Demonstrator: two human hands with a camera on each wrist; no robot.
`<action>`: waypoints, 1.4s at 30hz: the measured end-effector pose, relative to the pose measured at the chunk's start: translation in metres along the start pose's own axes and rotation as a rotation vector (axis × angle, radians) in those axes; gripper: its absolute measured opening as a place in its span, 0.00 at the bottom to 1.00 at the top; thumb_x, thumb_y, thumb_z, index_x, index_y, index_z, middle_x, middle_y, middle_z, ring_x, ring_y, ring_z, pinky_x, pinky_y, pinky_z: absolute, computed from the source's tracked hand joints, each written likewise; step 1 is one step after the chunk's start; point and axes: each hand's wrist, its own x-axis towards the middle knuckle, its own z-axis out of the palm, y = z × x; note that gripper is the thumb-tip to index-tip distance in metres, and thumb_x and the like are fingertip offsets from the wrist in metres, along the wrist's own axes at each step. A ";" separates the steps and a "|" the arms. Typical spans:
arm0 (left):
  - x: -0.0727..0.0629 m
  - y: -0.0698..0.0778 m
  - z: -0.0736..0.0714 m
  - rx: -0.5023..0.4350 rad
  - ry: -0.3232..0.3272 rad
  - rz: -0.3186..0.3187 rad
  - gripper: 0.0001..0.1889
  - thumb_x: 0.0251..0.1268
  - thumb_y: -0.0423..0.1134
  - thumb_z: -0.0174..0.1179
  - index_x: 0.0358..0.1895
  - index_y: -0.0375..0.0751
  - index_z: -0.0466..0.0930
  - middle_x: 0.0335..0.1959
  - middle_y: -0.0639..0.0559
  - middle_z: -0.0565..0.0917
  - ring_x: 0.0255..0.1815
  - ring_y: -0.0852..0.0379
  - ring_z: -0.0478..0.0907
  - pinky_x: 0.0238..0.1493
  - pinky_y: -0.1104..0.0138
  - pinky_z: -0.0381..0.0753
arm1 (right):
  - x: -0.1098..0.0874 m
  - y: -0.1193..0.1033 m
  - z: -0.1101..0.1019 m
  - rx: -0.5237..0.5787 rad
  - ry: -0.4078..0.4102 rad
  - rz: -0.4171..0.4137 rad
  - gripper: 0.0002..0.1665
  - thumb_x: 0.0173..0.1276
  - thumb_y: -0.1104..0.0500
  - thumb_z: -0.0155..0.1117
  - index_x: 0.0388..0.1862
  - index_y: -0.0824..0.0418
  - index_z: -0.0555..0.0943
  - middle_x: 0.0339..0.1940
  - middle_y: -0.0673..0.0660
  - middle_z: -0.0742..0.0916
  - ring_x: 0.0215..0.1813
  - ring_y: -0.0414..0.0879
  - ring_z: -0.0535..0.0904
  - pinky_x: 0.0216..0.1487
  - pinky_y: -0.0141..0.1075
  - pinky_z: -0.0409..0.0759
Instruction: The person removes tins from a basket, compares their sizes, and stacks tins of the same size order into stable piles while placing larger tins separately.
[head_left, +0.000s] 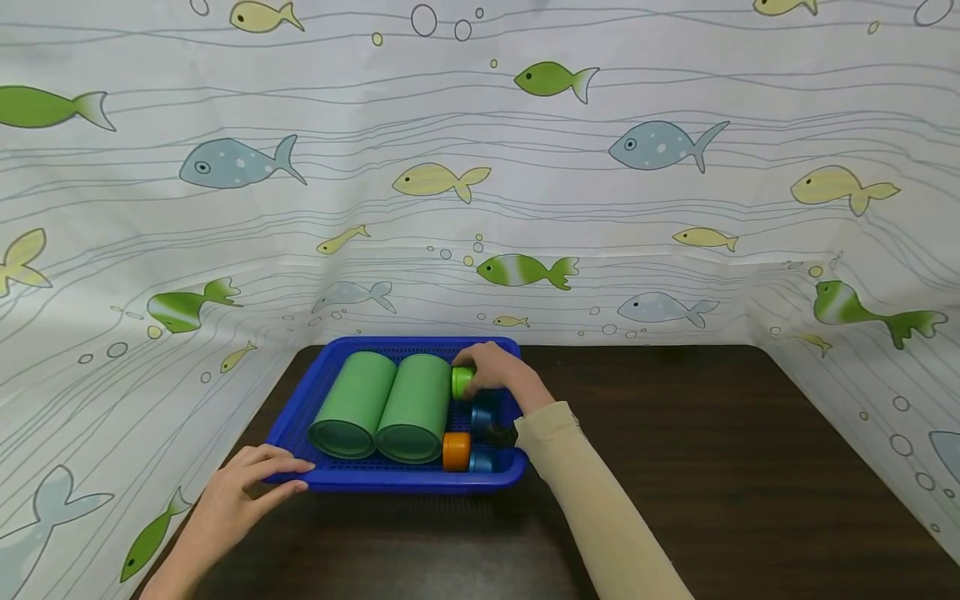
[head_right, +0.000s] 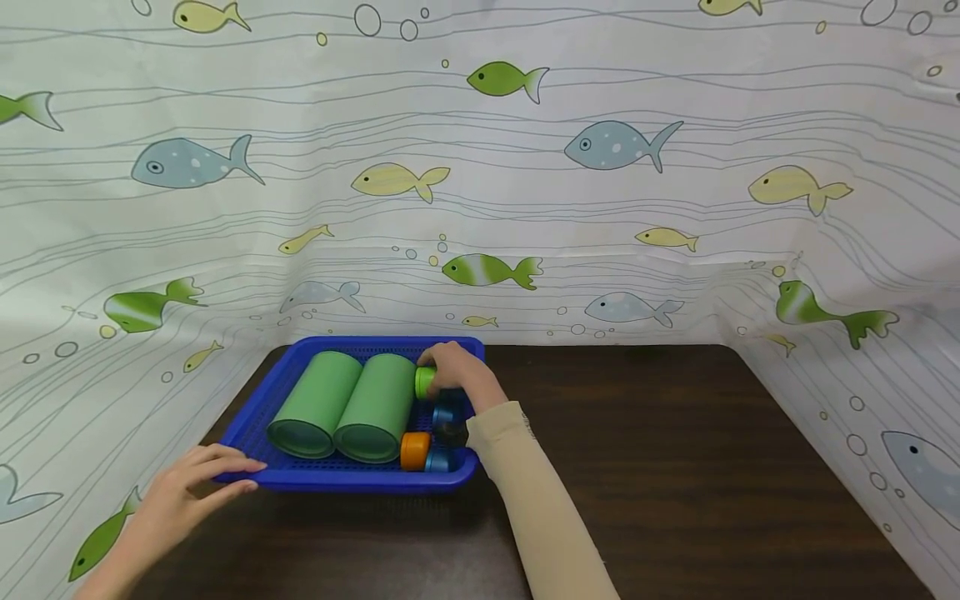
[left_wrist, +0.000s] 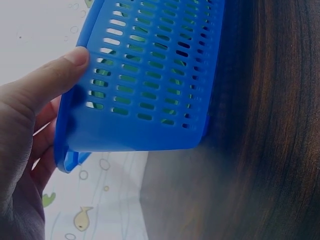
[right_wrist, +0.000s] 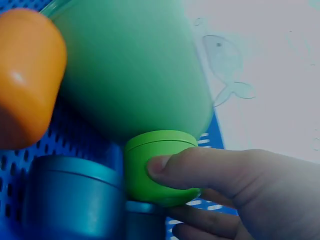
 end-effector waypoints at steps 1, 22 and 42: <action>0.000 0.000 0.000 -0.005 0.002 0.002 0.25 0.31 0.26 0.78 0.38 0.55 0.89 0.35 0.63 0.85 0.42 0.75 0.70 0.43 0.83 0.69 | -0.002 0.000 -0.001 0.010 0.005 -0.004 0.34 0.60 0.61 0.74 0.66 0.56 0.77 0.63 0.58 0.82 0.59 0.52 0.79 0.57 0.43 0.79; 0.001 0.000 -0.001 0.032 -0.044 -0.021 0.25 0.33 0.25 0.78 0.38 0.56 0.89 0.37 0.67 0.83 0.43 0.77 0.69 0.41 0.81 0.70 | -0.029 0.010 -0.020 0.286 0.174 -0.160 0.33 0.63 0.57 0.70 0.67 0.52 0.75 0.63 0.58 0.81 0.53 0.52 0.83 0.53 0.39 0.82; 0.001 0.001 -0.001 0.031 -0.039 -0.033 0.24 0.34 0.25 0.78 0.38 0.54 0.90 0.37 0.67 0.83 0.44 0.77 0.69 0.39 0.82 0.71 | -0.067 0.030 -0.033 0.493 0.488 -0.240 0.34 0.62 0.58 0.73 0.67 0.55 0.72 0.60 0.60 0.83 0.58 0.54 0.83 0.59 0.46 0.82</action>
